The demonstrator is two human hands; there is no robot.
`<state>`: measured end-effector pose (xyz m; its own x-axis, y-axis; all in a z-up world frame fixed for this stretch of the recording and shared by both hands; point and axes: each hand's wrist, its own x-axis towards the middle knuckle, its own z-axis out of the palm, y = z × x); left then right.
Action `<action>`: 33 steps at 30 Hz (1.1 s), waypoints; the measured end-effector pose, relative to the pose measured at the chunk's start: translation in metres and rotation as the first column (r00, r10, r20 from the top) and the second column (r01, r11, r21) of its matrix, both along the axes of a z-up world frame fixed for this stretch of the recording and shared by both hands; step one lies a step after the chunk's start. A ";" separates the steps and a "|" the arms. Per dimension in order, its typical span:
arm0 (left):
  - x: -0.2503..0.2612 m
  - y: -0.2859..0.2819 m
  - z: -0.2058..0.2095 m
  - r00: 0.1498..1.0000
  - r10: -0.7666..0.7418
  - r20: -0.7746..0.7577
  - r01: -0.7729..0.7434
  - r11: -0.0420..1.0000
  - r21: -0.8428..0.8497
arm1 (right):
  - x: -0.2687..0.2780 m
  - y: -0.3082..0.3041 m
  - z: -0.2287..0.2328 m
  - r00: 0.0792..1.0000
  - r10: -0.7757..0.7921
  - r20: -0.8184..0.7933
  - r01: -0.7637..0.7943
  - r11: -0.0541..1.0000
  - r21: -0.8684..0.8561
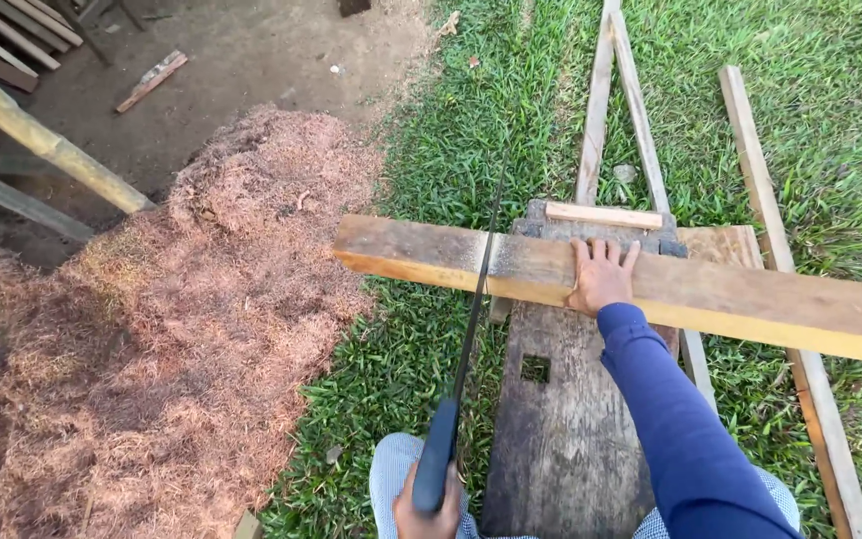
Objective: Use a hand saw to cut through a thick wooden beam.
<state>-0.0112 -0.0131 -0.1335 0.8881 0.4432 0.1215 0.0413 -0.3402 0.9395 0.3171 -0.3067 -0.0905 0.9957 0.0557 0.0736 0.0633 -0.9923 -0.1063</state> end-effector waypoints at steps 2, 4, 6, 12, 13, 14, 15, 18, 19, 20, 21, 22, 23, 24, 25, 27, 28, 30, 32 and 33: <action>-0.004 -0.003 0.027 0.999 0.013 -0.036 -0.014 1.000 -0.017 | -0.004 -0.001 -0.004 1.000 -0.005 -0.001 0.005 1.000 0.000; 0.019 -0.012 0.063 0.996 0.045 -0.076 -0.048 0.998 -0.042 | 0.000 -0.001 -0.005 1.000 0.009 -0.005 -0.009 1.000 -0.007; 0.062 -0.023 0.104 0.983 -0.161 -0.083 0.158 0.986 -0.047 | 0.000 -0.001 -0.004 1.000 0.015 0.017 -0.014 1.000 -0.017; 0.226 -0.063 0.070 0.976 -0.113 0.184 0.117 0.993 -0.014 | 0.005 -0.004 0.006 0.999 -0.011 -0.041 0.010 1.000 -0.024; 0.207 -0.057 0.071 0.979 -0.108 0.173 0.112 0.994 -0.011 | -0.004 0.000 0.002 0.999 -0.006 -0.052 0.005 1.000 -0.020; 0.189 -0.052 0.072 0.983 -0.116 0.145 0.131 0.986 -0.100 | -0.011 0.003 -0.001 0.998 0.000 -0.056 -0.001 1.000 -0.014; 0.185 -0.050 0.075 0.982 -0.129 0.135 0.153 0.969 -0.192 | -0.006 0.002 0.001 0.999 0.001 -0.045 -0.002 1.000 -0.013; 0.087 -0.025 0.072 0.998 -0.064 -0.011 0.060 0.973 -0.222 | 0.003 -0.001 0.001 1.000 0.000 0.009 0.000 1.000 -0.017; 0.054 -0.016 0.054 0.997 -0.067 -0.023 0.061 0.973 -0.224 | -0.003 -0.001 -0.003 1.000 -0.003 -0.003 0.003 1.000 -0.018; 0.021 -0.006 0.036 0.999 -0.012 -0.051 0.004 0.989 -0.150 | -0.008 -0.001 -0.007 1.000 -0.001 -0.015 0.001 0.999 -0.032; -0.004 0.002 0.017 0.997 0.050 -0.054 -0.054 0.995 -0.079 | -0.003 0.000 -0.004 1.000 0.006 -0.005 -0.006 0.999 -0.050; 0.000 0.000 0.022 0.998 0.052 -0.045 -0.055 0.995 -0.084 | 0.001 -0.002 -0.001 1.000 0.008 0.004 -0.008 0.998 -0.055; -0.007 -0.003 0.027 0.998 0.043 -0.042 -0.045 0.998 -0.043 | -0.003 -0.001 -0.004 1.000 0.009 -0.011 -0.009 0.998 -0.057; -0.014 -0.005 0.032 0.999 0.035 -0.040 -0.035 0.999 -0.002 | -0.008 0.000 -0.007 1.000 0.009 -0.027 -0.011 0.998 -0.060; 0.015 -0.012 0.053 0.999 0.042 -0.031 -0.042 0.999 -0.007 | 0.001 0.000 -0.004 1.000 0.016 -0.018 -0.017 0.998 -0.065; 0.061 -0.026 0.094 0.984 -0.169 -0.060 0.167 0.985 -0.034 | 0.004 -0.003 -0.005 1.000 0.022 -0.001 -0.022 0.999 -0.044; 0.095 -0.035 0.088 0.984 -0.168 -0.065 0.165 0.985 -0.042 | -0.002 -0.003 -0.006 1.000 0.023 -0.008 -0.023 0.998 -0.051; 0.173 -0.050 0.079 0.992 -0.126 0.021 0.127 0.992 -0.028 | -0.005 -0.002 -0.002 0.999 0.027 -0.030 -0.027 0.999 -0.028; 0.204 -0.064 0.088 0.989 -0.121 0.086 0.124 0.992 -0.028 | 0.001 -0.006 0.002 1.000 0.018 -0.015 -0.019 1.000 -0.020; 0.214 -0.066 0.092 0.986 -0.105 0.132 0.109 0.994 -0.023 | -0.001 -0.003 0.002 1.000 0.021 -0.018 -0.021 1.000 -0.004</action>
